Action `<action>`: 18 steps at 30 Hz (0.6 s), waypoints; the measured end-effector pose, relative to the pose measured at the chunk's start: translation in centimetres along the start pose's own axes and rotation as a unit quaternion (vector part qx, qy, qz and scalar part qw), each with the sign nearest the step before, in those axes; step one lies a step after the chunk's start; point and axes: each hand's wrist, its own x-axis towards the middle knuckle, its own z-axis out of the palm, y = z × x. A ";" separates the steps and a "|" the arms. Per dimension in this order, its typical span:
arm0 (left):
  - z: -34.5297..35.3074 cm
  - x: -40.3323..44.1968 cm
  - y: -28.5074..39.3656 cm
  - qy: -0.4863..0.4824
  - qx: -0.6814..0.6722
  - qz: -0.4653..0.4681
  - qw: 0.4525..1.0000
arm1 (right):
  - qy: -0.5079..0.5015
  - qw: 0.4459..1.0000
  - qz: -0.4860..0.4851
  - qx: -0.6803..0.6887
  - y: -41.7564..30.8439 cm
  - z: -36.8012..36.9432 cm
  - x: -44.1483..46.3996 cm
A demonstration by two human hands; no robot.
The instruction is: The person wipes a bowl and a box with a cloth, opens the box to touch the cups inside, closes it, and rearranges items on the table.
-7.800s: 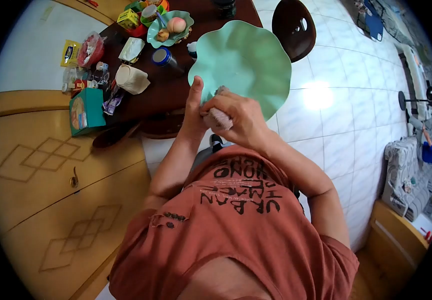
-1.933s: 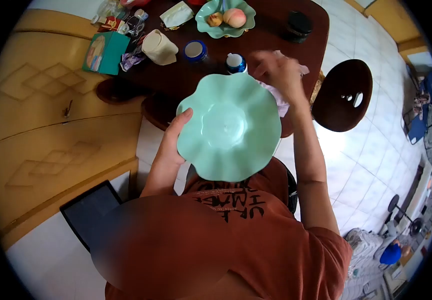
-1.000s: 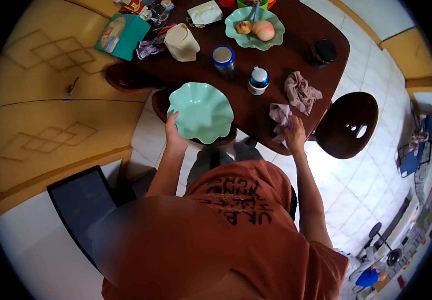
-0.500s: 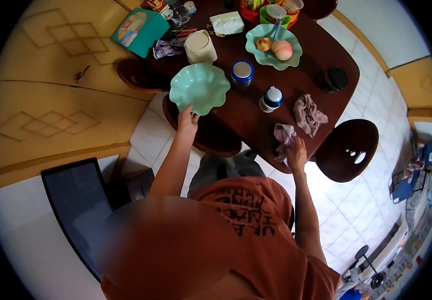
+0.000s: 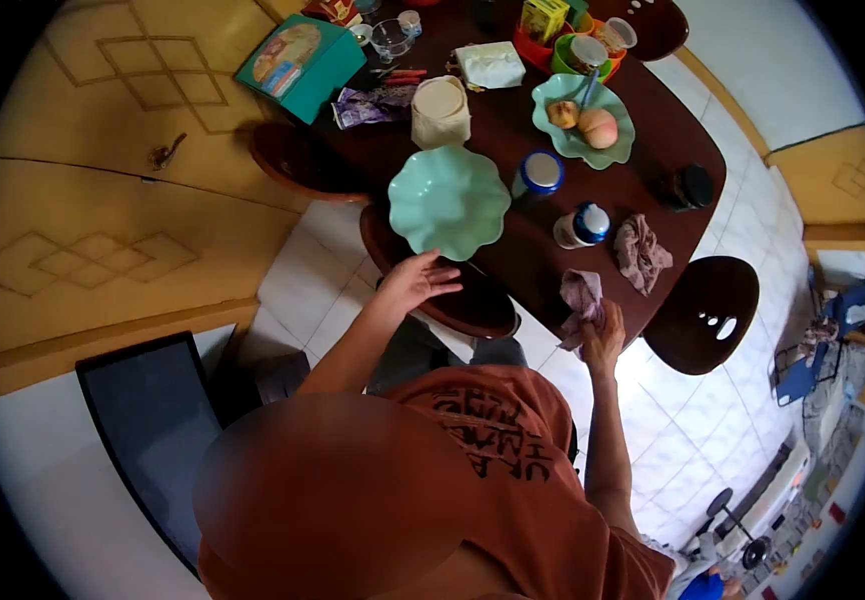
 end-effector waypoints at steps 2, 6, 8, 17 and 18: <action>1.1 -2.6 1.2 -0.012 0.020 -0.015 1.000 | -0.001 0.999 0.015 0.039 -5.6 0.7 -0.4; 2.6 -8.0 3.4 -0.130 0.154 -0.026 0.979 | -0.053 0.944 0.059 0.320 -14.2 6.6 -1.9; 3.5 -11.3 6.7 -0.253 0.105 -0.083 0.958 | -0.097 0.952 0.001 0.290 -20.3 10.4 -1.5; -2.9 -14.6 15.8 -0.138 0.142 0.098 0.975 | -0.133 0.967 -0.189 0.103 -35.7 23.0 -0.5; -3.1 -14.8 16.5 -0.120 0.172 0.111 0.971 | -0.128 0.966 -0.189 0.124 -36.4 23.3 -0.5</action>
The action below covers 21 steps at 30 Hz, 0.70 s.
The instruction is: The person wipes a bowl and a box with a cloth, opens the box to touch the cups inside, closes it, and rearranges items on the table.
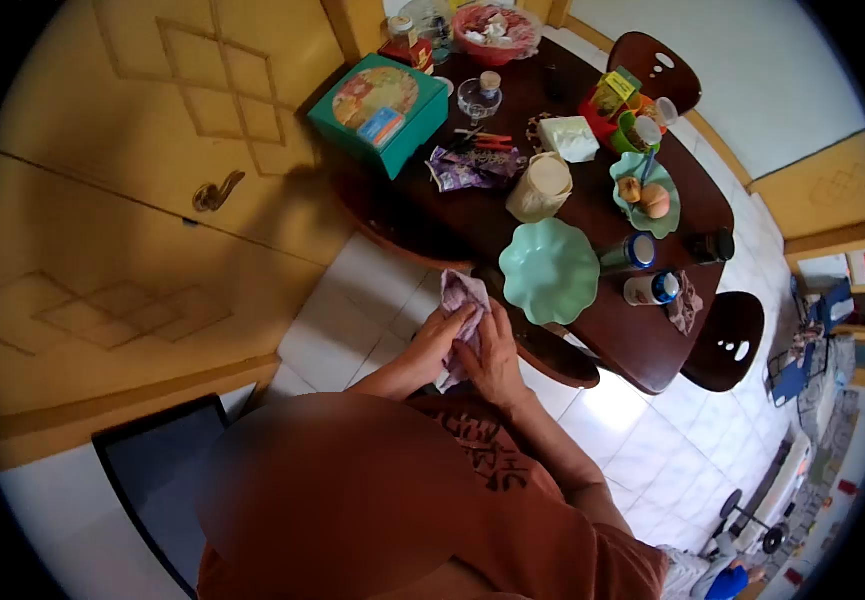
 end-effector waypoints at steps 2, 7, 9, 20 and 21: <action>-0.4 0.1 0.5 -0.014 0.044 0.011 0.999 | -0.006 1.000 0.017 -0.012 0.1 0.3 0.3; -2.7 3.4 0.1 -0.086 0.250 0.049 0.963 | -0.010 1.000 0.015 -0.024 2.3 -0.6 0.7; -3.6 4.7 1.7 -0.116 0.281 0.028 0.952 | 0.001 0.998 0.062 0.024 2.6 -1.3 1.2; -10.7 13.9 20.6 0.130 0.586 0.285 0.747 | -0.004 0.984 0.123 0.132 5.3 -2.8 4.9; -9.7 13.8 22.4 0.163 0.639 0.286 0.695 | 0.003 0.983 0.129 0.132 5.3 -2.6 4.7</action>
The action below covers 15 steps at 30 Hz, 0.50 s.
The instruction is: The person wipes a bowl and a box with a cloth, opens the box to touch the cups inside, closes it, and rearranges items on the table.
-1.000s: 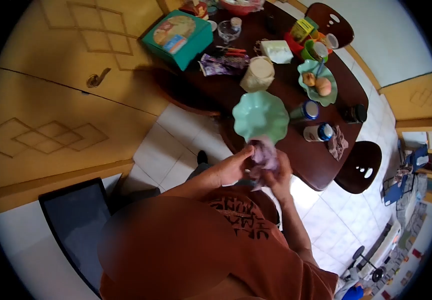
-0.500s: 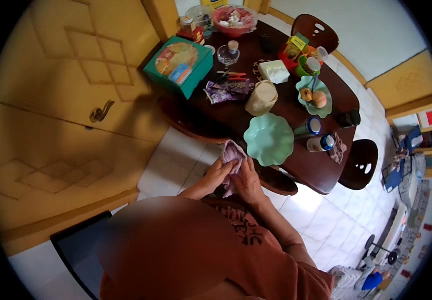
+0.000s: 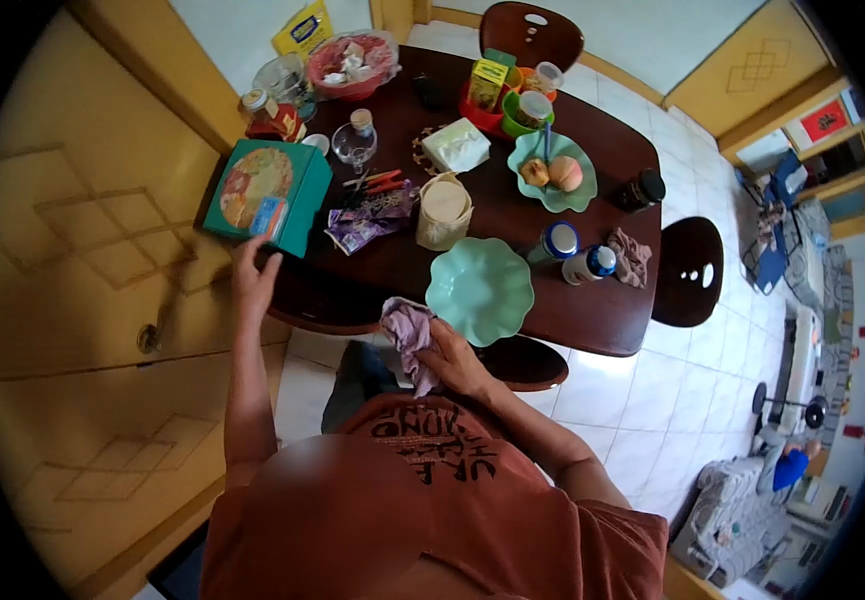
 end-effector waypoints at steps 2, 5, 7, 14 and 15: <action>0.3 2.7 -2.5 0.050 0.084 0.018 0.995 | 0.024 1.000 0.004 -0.001 0.3 0.5 0.0; 1.6 6.5 -6.5 0.055 0.168 0.057 0.983 | 0.068 0.998 0.002 -0.002 0.3 1.3 0.4; 2.2 8.5 -8.5 0.039 0.241 0.062 0.968 | 0.092 0.996 0.015 -0.007 0.4 2.4 0.6; 3.2 10.9 -10.1 -0.013 0.224 0.086 0.971 | 0.170 0.983 0.071 0.012 -1.1 5.9 3.1; 3.0 10.8 -9.4 -0.003 0.221 0.100 0.970 | 0.182 0.980 0.074 0.017 -1.4 6.3 3.6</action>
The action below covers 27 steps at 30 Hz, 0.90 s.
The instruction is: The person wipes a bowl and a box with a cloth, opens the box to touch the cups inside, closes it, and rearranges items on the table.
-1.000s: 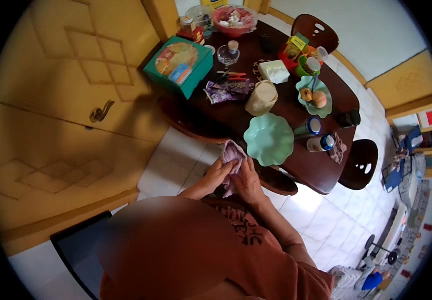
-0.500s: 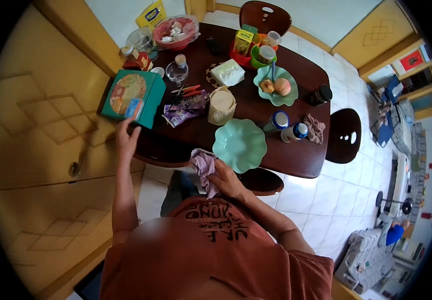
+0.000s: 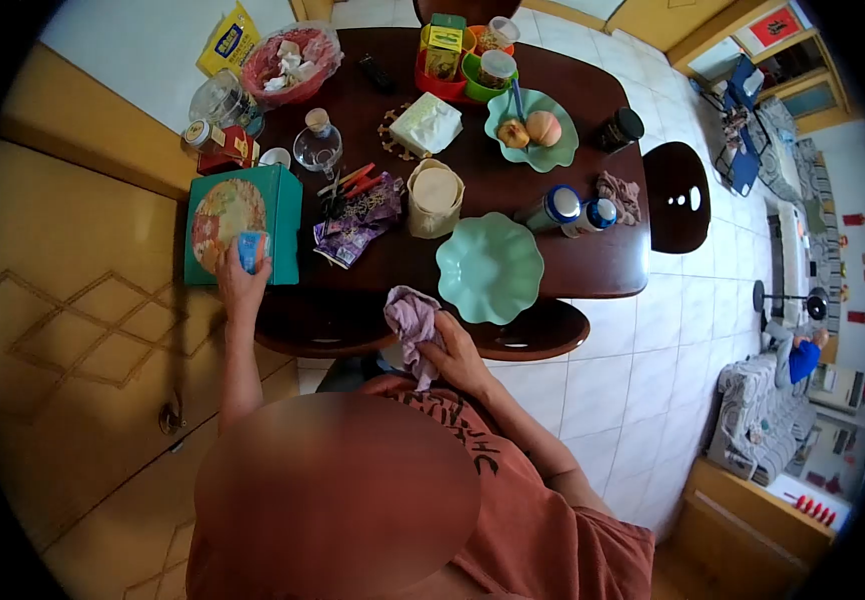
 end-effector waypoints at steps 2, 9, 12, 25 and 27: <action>-1.2 -0.1 1.6 0.010 -0.002 0.011 1.000 | 0.009 1.000 0.004 -0.010 -0.5 0.9 0.4; -1.4 -4.8 12.2 -0.134 -0.233 0.212 0.940 | 0.011 1.000 0.024 0.001 -0.6 2.3 0.8; 4.5 -6.4 13.7 -0.178 -0.243 0.257 0.918 | 0.042 0.994 0.049 0.088 0.1 2.7 0.8; 3.6 -6.0 10.5 -0.048 -0.291 0.168 0.941 | -0.043 0.979 0.125 0.153 -4.0 3.0 4.9; -0.4 -4.4 6.7 0.077 -0.247 0.130 0.957 | -0.081 0.994 0.065 0.023 -4.8 3.5 7.6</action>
